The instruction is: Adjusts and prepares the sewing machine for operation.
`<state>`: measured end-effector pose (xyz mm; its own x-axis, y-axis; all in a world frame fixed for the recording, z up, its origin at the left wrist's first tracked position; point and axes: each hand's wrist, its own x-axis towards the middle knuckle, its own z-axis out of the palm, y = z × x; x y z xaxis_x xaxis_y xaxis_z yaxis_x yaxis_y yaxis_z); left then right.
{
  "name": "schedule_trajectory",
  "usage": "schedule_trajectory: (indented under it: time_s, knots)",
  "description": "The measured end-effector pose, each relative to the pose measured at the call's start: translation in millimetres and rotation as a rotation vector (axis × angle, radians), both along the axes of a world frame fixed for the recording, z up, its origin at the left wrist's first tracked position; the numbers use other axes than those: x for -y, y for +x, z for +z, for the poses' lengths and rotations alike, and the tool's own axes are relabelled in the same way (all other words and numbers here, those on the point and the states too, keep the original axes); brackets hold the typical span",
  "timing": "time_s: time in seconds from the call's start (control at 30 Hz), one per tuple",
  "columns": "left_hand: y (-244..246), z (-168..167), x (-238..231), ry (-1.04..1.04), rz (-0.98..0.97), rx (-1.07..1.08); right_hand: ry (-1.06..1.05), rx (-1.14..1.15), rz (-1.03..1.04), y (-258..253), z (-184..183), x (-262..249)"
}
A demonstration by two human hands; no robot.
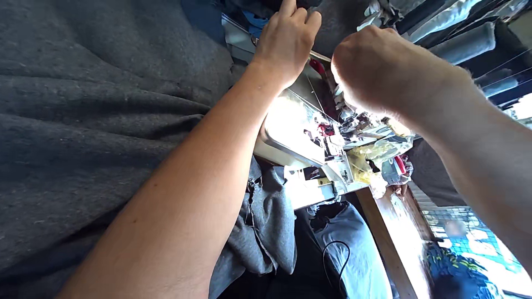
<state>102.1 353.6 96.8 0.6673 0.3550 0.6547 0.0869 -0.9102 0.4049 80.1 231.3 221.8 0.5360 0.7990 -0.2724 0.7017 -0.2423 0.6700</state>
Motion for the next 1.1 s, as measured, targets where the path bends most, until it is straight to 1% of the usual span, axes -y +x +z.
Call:
schedule_trajectory:
  time_s: [0.17,0.37,0.6,0.87,0.97,1.1]
  knots:
    - [2.7,-1.8,-0.6,0.019,0.019,0.016,0.000,-0.003,-0.003,-4.8,1.1,2.2]
    - [2.7,-2.8,-1.0,0.023,0.017,0.033,-0.091,0.035,-0.059,-3.2,-10.2,-6.8]
    - [-0.1,-2.0,-0.8,0.021,0.005,0.014,-0.091,0.010,0.041,8.5,-14.3,-11.5]
    - [1.6,-5.2,-0.9,0.053,0.023,0.050,-0.006,0.011,0.088,5.3,8.6,-4.4]
    - [2.3,-6.2,-1.6,0.073,0.020,0.065,0.003,0.028,0.102,10.2,7.5,-3.7]
    - [2.3,-6.3,-1.6,0.061,0.020,0.075,-0.042,0.036,0.100,17.2,0.5,-5.4]
